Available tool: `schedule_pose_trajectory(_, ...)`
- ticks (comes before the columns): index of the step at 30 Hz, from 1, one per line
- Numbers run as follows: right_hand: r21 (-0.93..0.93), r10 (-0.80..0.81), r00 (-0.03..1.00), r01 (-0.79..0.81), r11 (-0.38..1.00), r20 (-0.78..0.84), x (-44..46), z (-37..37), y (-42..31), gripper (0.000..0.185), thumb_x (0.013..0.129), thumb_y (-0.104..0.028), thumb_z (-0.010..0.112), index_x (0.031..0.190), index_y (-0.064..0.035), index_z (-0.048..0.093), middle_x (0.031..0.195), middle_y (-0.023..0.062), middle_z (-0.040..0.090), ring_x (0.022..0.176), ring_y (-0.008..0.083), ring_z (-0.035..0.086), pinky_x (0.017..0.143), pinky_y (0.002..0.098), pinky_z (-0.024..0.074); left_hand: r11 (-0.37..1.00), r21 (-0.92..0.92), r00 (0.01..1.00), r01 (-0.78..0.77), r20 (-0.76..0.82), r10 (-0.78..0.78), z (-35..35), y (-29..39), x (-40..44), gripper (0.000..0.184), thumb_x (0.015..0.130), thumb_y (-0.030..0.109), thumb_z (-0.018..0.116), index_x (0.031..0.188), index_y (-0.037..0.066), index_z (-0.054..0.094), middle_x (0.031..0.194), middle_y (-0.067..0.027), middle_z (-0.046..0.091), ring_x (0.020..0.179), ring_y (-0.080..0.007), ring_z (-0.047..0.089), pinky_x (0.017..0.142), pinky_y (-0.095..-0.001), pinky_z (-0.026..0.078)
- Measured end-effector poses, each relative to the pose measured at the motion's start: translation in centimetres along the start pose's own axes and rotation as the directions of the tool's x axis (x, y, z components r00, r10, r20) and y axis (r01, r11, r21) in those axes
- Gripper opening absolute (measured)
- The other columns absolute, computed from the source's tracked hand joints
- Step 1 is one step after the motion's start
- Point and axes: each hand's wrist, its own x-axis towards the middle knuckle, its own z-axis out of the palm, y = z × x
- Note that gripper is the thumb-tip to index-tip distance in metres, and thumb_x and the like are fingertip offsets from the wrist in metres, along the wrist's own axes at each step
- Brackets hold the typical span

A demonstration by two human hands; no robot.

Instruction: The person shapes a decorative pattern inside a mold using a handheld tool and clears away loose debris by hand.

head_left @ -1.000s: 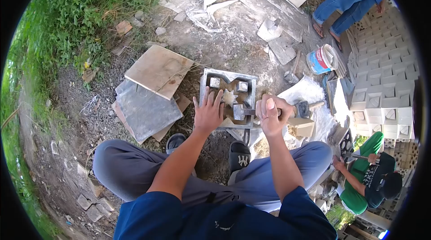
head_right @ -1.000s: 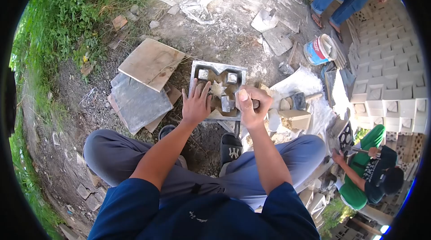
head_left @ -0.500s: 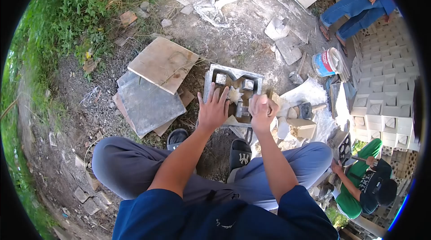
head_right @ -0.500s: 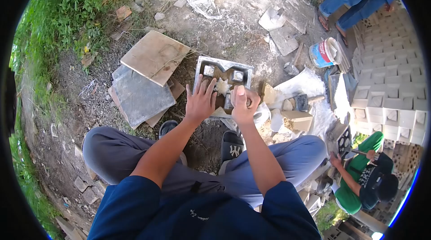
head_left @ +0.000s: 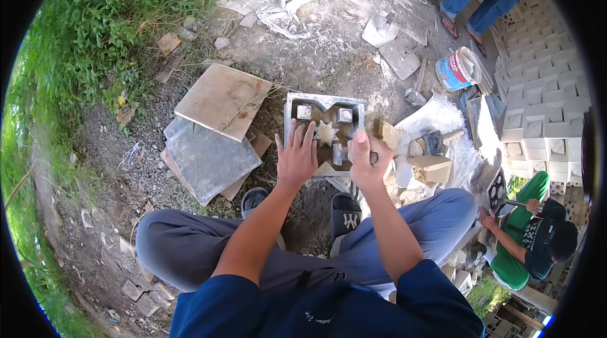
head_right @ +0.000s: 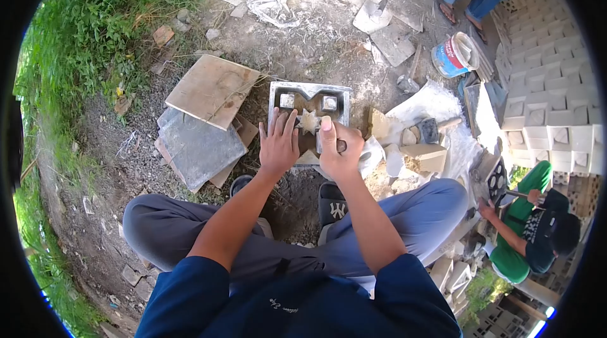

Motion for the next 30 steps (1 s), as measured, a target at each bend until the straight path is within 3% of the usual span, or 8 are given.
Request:
schedule_pose_trajectory(3,-0.034,0.161,0.987,-0.161,0.986,0.000,-0.2,-0.7,3.6,0.046,0.105,-0.021,0.058,0.064,0.0008,0.051,0.055,-0.0025,0.047,0.051,0.0050,0.038,0.046,0.0279,0.0279,0.999,-0.036,1.000,0.020,-0.022,-0.021,0.1,0.0,0.1,0.050,0.103,0.027,0.045,0.151,0.014,0.041,0.145,-0.0171,0.046,0.149,-0.0359,0.028,0.112,-0.0726,0.025)
schedule_pose_trajectory(8,0.132,0.065,0.998,-0.063,0.989,-0.011,-0.1,-0.4,1.0,0.048,0.105,-0.023,0.057,0.064,-0.0008,0.049,0.057,-0.0041,0.042,0.054,0.0036,0.034,0.048,0.0260,0.0259,0.999,-0.050,0.998,0.011,-0.069,-0.014,0.0,-0.2,-0.4,0.049,0.103,0.025,0.046,0.150,0.014,0.042,0.147,-0.0163,0.045,0.148,-0.0374,0.030,0.112,-0.0697,0.026)
schedule_pose_trajectory(10,0.110,0.280,0.958,-0.272,0.956,-0.060,0.0,0.2,3.8,0.049,0.108,-0.024,0.051,0.065,-0.0052,0.040,0.058,-0.0037,0.038,0.049,0.0060,0.032,0.045,0.0271,0.0257,0.999,-0.051,0.994,-0.010,-0.107,0.004,0.0,-0.1,0.4,0.049,0.102,0.023,0.047,0.150,0.014,0.043,0.147,-0.0158,0.045,0.148,-0.0382,0.031,0.113,-0.0673,0.028)
schedule_pose_trajectory(14,0.196,0.109,0.994,-0.106,0.975,-0.003,0.3,-0.8,0.8,0.048,0.108,-0.026,0.053,0.066,-0.0071,0.037,0.059,-0.0040,0.036,0.050,0.0063,0.031,0.045,0.0272,0.0252,0.994,-0.103,0.994,0.044,-0.098,-0.054,0.3,-0.3,-0.2,0.047,0.102,0.021,0.046,0.148,0.012,0.044,0.148,-0.0178,0.044,0.146,-0.0400,0.032,0.113,-0.0636,0.030)
schedule_pose_trajectory(20,0.175,0.243,0.969,-0.233,0.957,-0.039,-0.4,-0.8,4.6,0.051,0.106,-0.027,0.055,0.064,-0.0029,0.041,0.058,-0.0050,0.039,0.055,0.0047,0.031,0.047,0.0284,0.0255,0.996,-0.070,0.989,0.049,-0.136,-0.058,0.6,-0.4,0.2,0.045,0.103,0.020,0.046,0.147,0.012,0.045,0.148,-0.0192,0.044,0.145,-0.0416,0.034,0.111,-0.0633,0.033)
schedule_pose_trajectory(22,0.145,0.099,0.995,-0.098,0.985,-0.001,-0.6,-1.1,2.2,0.049,0.106,-0.028,0.056,0.066,-0.0025,0.043,0.059,-0.0060,0.039,0.056,0.0046,0.031,0.049,0.0280,0.0260,0.997,-0.069,0.988,0.043,-0.144,-0.052,0.7,-0.5,0.2,0.045,0.103,0.020,0.046,0.147,0.012,0.045,0.148,-0.0189,0.044,0.144,-0.0417,0.034,0.111,-0.0638,0.033)
schedule_pose_trajectory(28,0.173,0.300,0.954,-0.294,0.940,-0.005,0.0,-1.1,3.3,0.050,0.105,-0.024,0.057,0.063,-0.0013,0.044,0.055,-0.0032,0.040,0.052,0.0058,0.032,0.047,0.0309,0.0250,0.997,-0.072,0.988,0.036,-0.147,-0.046,0.7,-0.5,0.2,0.045,0.103,0.020,0.048,0.147,0.012,0.045,0.147,-0.0189,0.044,0.144,-0.0421,0.034,0.111,-0.0629,0.033)
schedule_pose_trajectory(30,0.109,0.104,0.991,-0.113,0.988,0.087,-0.3,-1.6,0.7,0.050,0.105,-0.027,0.058,0.064,-0.0015,0.043,0.057,-0.0052,0.039,0.052,0.0059,0.030,0.048,0.0309,0.0243,0.996,-0.079,0.990,0.050,-0.128,-0.060,0.7,-0.5,0.0,0.045,0.102,0.019,0.048,0.147,0.012,0.045,0.146,-0.0187,0.045,0.144,-0.0418,0.034,0.111,-0.0620,0.033)
